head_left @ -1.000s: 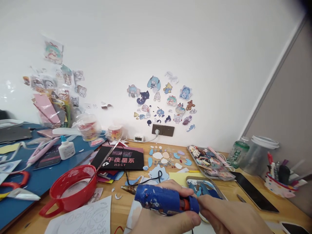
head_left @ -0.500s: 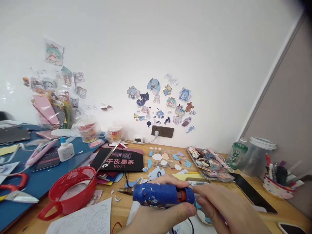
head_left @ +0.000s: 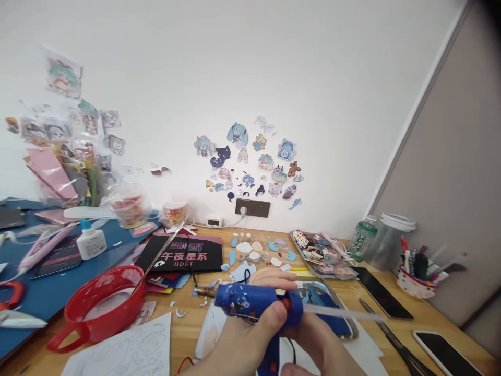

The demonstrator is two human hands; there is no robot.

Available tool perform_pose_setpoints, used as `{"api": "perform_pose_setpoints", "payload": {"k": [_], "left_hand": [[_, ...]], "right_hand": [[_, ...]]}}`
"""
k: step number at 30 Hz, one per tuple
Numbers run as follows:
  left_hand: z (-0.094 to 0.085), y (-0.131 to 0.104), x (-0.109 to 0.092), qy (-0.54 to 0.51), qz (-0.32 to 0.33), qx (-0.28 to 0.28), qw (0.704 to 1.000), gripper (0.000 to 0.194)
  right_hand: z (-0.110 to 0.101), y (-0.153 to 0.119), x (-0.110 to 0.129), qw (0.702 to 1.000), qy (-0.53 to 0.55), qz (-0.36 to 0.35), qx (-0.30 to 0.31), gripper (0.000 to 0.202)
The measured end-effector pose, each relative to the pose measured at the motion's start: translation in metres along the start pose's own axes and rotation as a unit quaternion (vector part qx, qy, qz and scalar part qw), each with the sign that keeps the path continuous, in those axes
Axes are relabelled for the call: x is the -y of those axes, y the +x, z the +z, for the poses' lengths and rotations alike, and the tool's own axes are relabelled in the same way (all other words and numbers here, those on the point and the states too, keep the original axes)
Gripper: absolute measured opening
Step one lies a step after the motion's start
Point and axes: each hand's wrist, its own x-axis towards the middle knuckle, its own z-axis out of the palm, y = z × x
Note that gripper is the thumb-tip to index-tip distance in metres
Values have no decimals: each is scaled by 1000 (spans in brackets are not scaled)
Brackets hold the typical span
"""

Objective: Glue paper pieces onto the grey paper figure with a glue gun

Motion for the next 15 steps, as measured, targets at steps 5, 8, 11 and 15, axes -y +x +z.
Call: {"api": "perform_pose_setpoints", "payload": {"k": [5, 8, 11, 15], "left_hand": [[2, 6, 1, 71, 49, 30, 996, 60], [2, 11, -2, 74, 32, 51, 995, 61], [4, 14, -2, 47, -6, 83, 995, 57], [10, 16, 4, -22, -44, 101, 994, 54]], "right_hand": [[8, 16, -12, 985, 168, -19, 37, 55], [9, 24, -16, 984, 176, 4, 4, 41], [6, 31, -19, 990, 136, -21, -27, 34], [1, 35, -27, 995, 8, -62, -73, 29]]}}
